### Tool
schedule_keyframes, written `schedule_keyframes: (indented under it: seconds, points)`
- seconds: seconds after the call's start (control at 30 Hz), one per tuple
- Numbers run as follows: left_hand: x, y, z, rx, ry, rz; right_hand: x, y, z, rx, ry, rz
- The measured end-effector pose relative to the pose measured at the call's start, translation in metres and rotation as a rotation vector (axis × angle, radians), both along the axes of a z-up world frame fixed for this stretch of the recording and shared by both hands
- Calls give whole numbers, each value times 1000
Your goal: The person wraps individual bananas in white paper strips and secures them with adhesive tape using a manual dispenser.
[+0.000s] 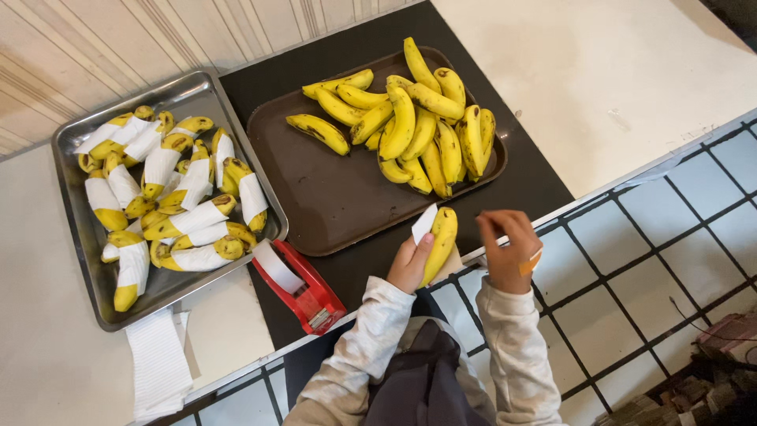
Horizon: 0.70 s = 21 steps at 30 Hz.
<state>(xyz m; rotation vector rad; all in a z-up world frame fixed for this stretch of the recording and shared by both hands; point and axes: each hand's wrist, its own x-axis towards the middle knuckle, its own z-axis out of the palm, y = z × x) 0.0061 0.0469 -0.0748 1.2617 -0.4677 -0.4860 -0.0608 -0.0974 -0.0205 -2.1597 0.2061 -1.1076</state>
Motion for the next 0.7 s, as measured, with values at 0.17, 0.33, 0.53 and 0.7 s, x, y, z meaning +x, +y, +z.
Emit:
schedule_keyframes:
  seconds: [0.17,0.33,0.53,0.7]
  points:
    - [-8,2,11,-8,33,32,-5,8,-17,73,139,-30]
    - [4,-12,-43,-15,141,156,-11,64,-34,435,118,77]
    - [-13,3,-3,115,-74,301,0,89,-62,549,20,7]
    - [-16,-5,17,90,-259,303,3,89,-37,561,14,9]
